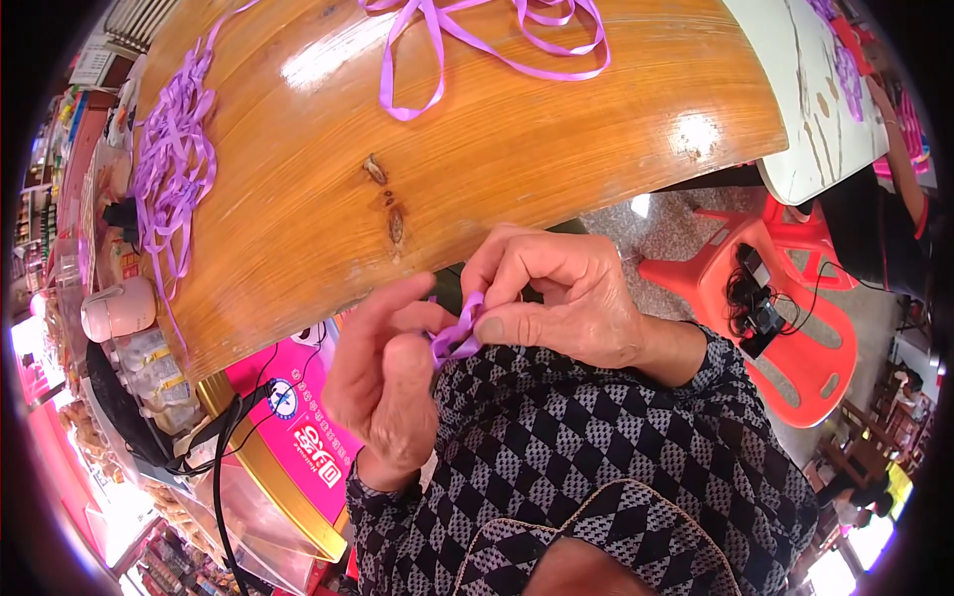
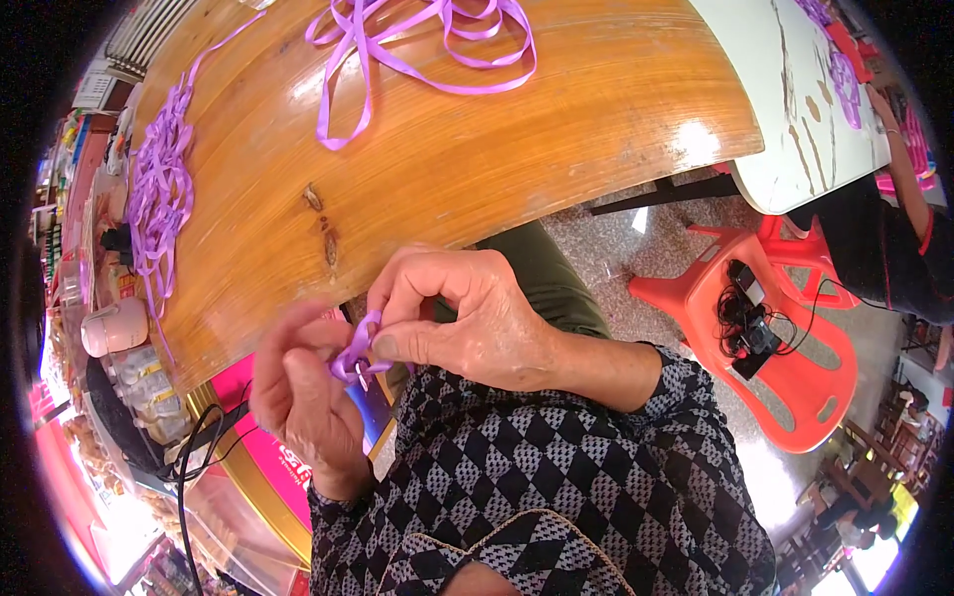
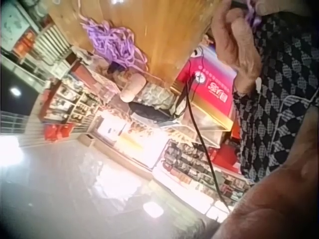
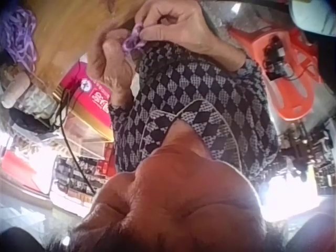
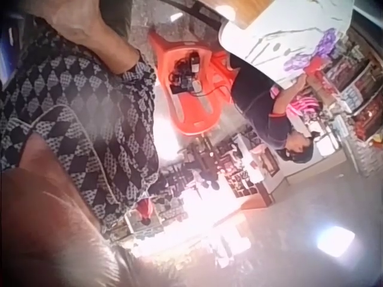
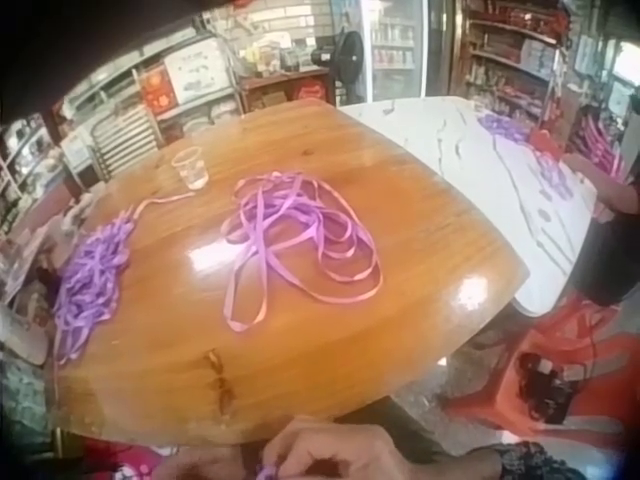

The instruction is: The person picks up a purple ribbon, folds it into a loop, and repeatedly threads the material through itself to form a small knot. After tightening the knot, they set the finished piece aside on the wooden table and pick up another ribbon.

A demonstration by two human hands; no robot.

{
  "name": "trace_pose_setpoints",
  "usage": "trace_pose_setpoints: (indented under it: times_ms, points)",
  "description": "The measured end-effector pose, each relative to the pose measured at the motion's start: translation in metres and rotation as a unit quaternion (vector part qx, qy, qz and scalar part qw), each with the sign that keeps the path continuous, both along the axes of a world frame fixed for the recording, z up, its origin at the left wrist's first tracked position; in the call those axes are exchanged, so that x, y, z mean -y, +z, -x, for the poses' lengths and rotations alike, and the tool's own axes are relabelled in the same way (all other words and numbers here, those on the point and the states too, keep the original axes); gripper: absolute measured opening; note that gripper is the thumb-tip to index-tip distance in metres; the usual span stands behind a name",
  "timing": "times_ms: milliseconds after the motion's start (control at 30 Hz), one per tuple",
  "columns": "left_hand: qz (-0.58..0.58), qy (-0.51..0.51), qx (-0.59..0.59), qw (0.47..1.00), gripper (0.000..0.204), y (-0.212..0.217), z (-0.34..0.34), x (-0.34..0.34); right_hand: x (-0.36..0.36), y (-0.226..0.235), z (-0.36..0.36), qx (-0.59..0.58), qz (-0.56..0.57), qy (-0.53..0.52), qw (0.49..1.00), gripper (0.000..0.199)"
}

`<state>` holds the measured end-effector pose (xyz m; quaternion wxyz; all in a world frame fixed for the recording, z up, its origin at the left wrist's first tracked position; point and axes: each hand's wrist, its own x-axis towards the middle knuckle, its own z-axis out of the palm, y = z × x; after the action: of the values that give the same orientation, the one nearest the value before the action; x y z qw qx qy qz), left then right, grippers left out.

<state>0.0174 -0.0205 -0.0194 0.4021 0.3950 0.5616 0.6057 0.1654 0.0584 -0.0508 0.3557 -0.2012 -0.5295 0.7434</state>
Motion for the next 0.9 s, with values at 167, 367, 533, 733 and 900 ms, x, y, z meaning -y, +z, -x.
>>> trace_pose_setpoints:
  times_ms: [167, 367, 533, 733, 900]
  points:
    - [-0.147, 0.123, -0.129, 0.973, 0.034, 0.012, 0.015, -0.004, 0.001, 0.001, -0.007, -0.021, 0.061, 0.052, 0.997, 0.011]
    - [-0.190, 0.240, -0.131, 0.943, 0.035, 0.027, 0.025, 0.007, 0.004, 0.002, -0.022, 0.040, 0.045, 0.134, 0.989, 0.013]
    - [-0.071, 0.210, -0.202, 0.954, 0.028, 0.009, 0.039, 0.026, 0.005, -0.006, -0.023, 0.085, -0.071, 0.068, 0.991, 0.016]
    - [-0.031, -0.201, -0.487, 0.849, 0.033, 0.005, 0.020, 0.002, 0.011, -0.013, -0.015, 0.123, -0.246, 0.026, 0.961, 0.020]
    - [0.186, -0.202, -0.009, 0.962, 0.032, -0.006, 0.012, 0.010, 0.014, -0.009, -0.015, 0.131, -0.277, -0.008, 0.952, 0.021]
